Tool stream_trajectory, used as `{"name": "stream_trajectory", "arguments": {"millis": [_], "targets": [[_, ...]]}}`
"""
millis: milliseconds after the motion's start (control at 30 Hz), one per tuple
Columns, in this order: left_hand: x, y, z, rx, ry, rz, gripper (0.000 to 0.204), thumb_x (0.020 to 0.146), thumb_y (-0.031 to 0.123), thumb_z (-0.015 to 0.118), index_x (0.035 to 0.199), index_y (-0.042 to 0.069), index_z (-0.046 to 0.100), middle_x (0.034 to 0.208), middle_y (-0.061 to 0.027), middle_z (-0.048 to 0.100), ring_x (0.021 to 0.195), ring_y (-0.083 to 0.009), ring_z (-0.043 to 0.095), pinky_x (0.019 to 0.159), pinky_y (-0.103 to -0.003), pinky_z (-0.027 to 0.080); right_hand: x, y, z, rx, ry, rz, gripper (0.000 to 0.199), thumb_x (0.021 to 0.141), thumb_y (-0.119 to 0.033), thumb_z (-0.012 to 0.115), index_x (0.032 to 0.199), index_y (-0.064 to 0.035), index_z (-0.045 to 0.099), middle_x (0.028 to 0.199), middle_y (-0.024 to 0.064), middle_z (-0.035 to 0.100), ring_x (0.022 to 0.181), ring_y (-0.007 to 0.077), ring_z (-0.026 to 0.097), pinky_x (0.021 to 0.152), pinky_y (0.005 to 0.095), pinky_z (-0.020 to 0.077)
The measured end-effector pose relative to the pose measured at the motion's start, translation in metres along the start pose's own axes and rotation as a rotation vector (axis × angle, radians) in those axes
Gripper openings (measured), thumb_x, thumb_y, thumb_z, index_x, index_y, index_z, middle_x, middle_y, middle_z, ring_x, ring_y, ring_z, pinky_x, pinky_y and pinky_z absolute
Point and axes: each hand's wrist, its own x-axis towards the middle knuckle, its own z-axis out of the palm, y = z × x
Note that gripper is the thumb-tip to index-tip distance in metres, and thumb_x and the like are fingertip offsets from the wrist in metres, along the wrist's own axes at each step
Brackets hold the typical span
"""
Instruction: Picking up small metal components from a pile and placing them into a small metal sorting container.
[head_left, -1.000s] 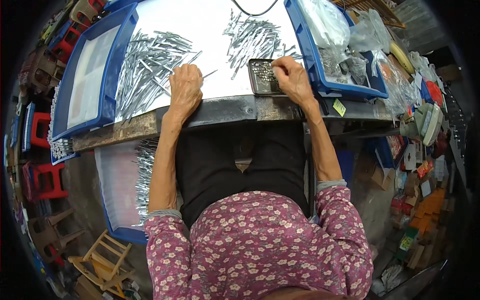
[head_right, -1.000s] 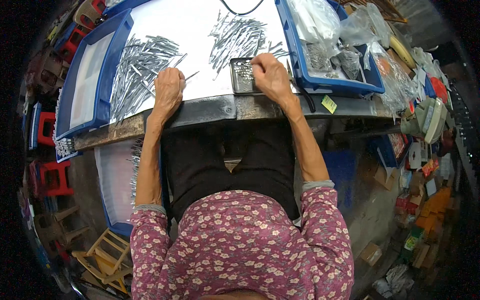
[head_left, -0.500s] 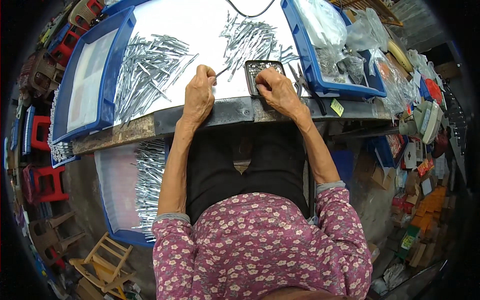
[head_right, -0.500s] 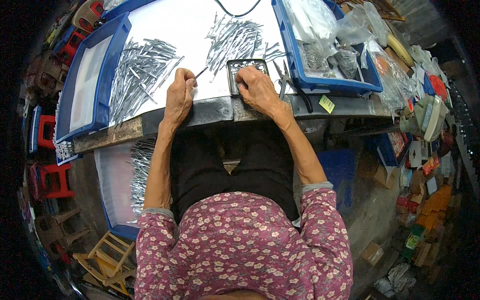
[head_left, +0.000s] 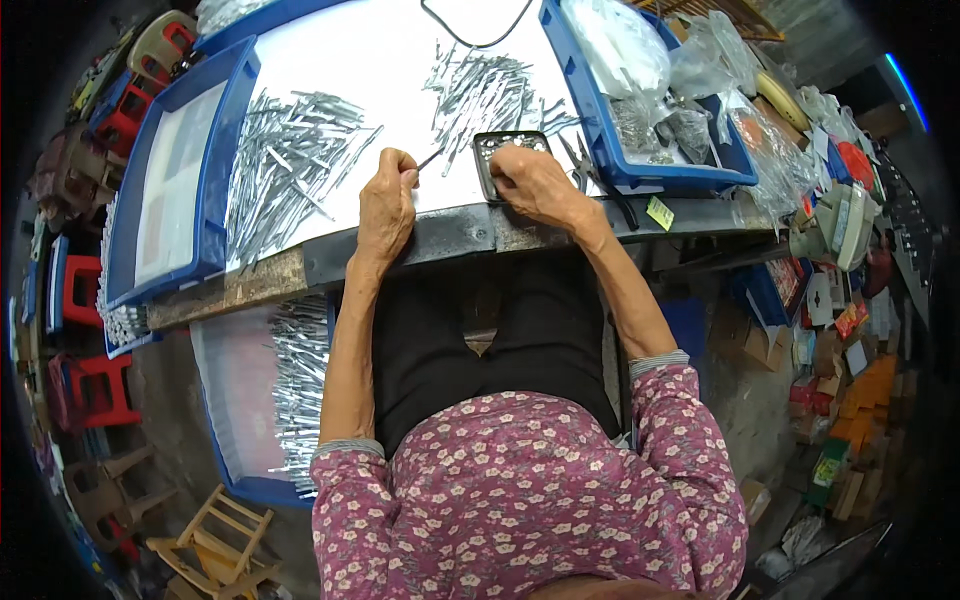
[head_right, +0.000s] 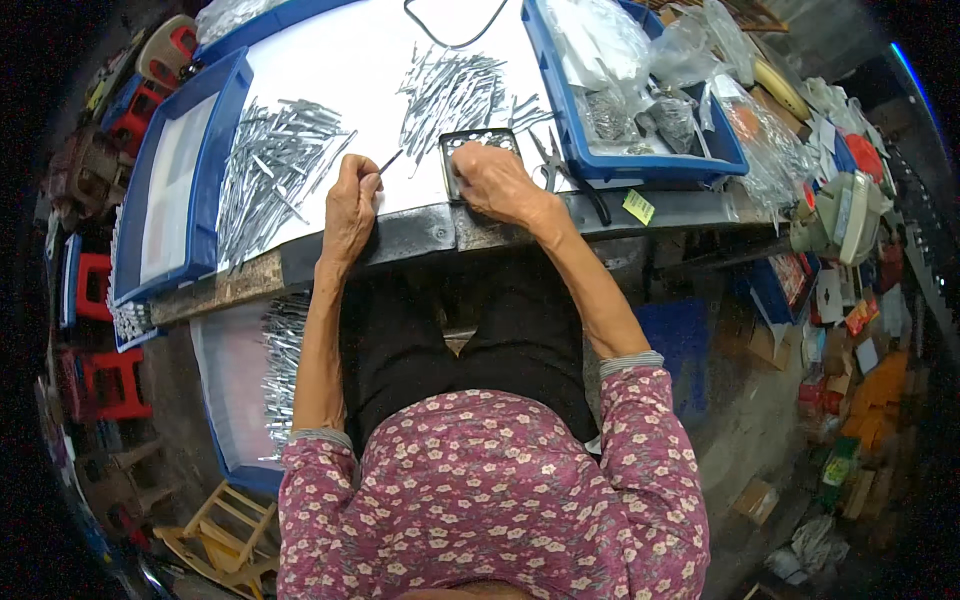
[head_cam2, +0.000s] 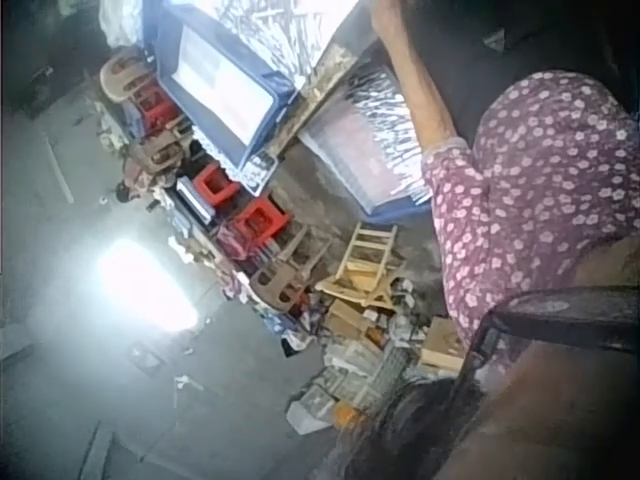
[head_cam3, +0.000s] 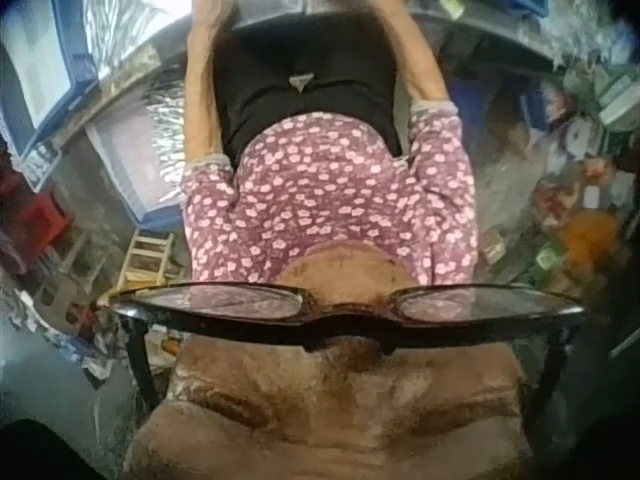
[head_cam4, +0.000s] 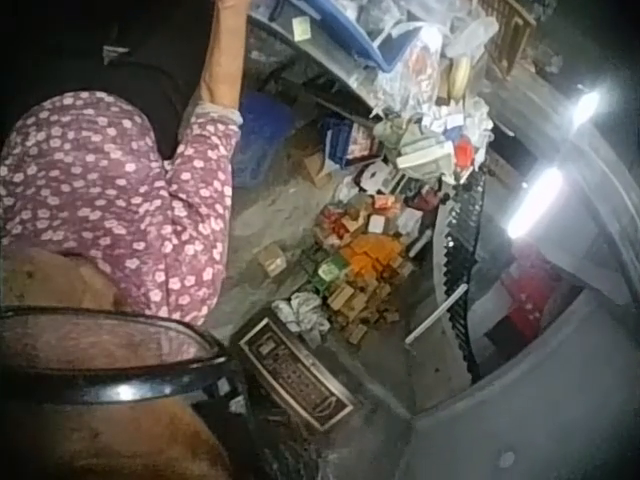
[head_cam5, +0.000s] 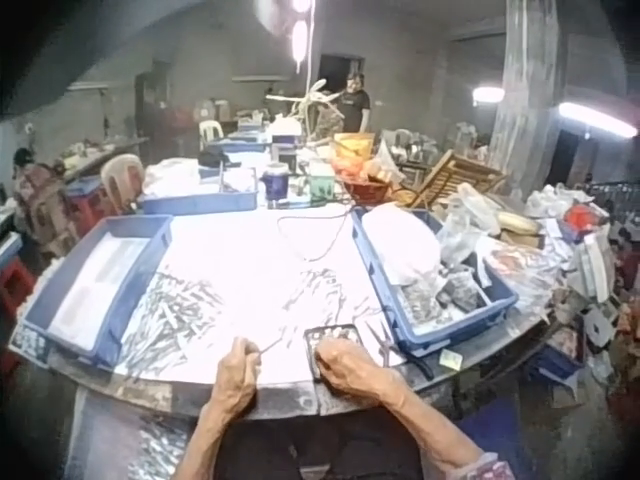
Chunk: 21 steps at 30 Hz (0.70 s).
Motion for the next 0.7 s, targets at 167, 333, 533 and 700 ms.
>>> {"name": "stream_trajectory", "arguments": {"millis": [167, 333, 533, 700], "targets": [[-0.002, 0.000, 0.000, -0.003, 0.013, -0.031, 0.006, 0.086, 0.005, 0.042, 0.086, 0.000, 0.045, 0.065, -0.0141, 0.051, 0.057, -0.0248, 0.053, 0.055, -0.034, 0.042, 0.009, -0.013, -0.003, -0.084, -0.154, 0.128, 0.007, 0.068, -0.002, 0.052, 0.070, 0.0040, 0.052, 0.071, 0.0208, 0.055, 0.068, 0.0357, 0.056, 0.057, 0.0411, 0.0444], [-0.006, -0.011, 0.002, -0.108, 0.007, -0.057, 0.006, 0.089, 0.008, 0.043, 0.086, 0.003, 0.045, 0.067, -0.0009, 0.043, 0.055, -0.0069, 0.039, 0.048, -0.021, 0.034, 0.007, -0.007, 0.007, -0.021, -0.077, 0.087, 0.011, 0.062, -0.007, 0.057, 0.070, 0.0009, 0.057, 0.069, 0.0183, 0.058, 0.069, 0.0355, 0.058, 0.057, 0.0416, 0.0473], [-0.007, 0.004, 0.011, -0.159, 0.029, -0.007, 0.005, 0.088, 0.008, 0.044, 0.085, 0.003, 0.044, 0.067, -0.0002, 0.041, 0.056, -0.0071, 0.036, 0.049, -0.021, 0.031, -0.005, 0.000, 0.011, 0.000, 0.014, 0.072, 0.017, 0.067, -0.014, 0.059, 0.070, 0.0019, 0.054, 0.074, 0.0202, 0.053, 0.067, 0.0369, 0.054, 0.055, 0.0420, 0.0431], [-0.003, 0.030, 0.023, -0.338, -0.002, -0.035, 0.005, 0.088, 0.009, 0.046, 0.086, 0.004, 0.045, 0.066, 0.0007, 0.041, 0.056, -0.0063, 0.034, 0.049, -0.020, 0.028, -0.014, 0.013, 0.024, 0.031, 0.222, 0.091, 0.021, 0.070, -0.009, 0.053, 0.082, 0.0033, 0.042, 0.076, 0.0195, 0.052, 0.074, 0.0373, 0.053, 0.064, 0.0454, 0.0414]]}}
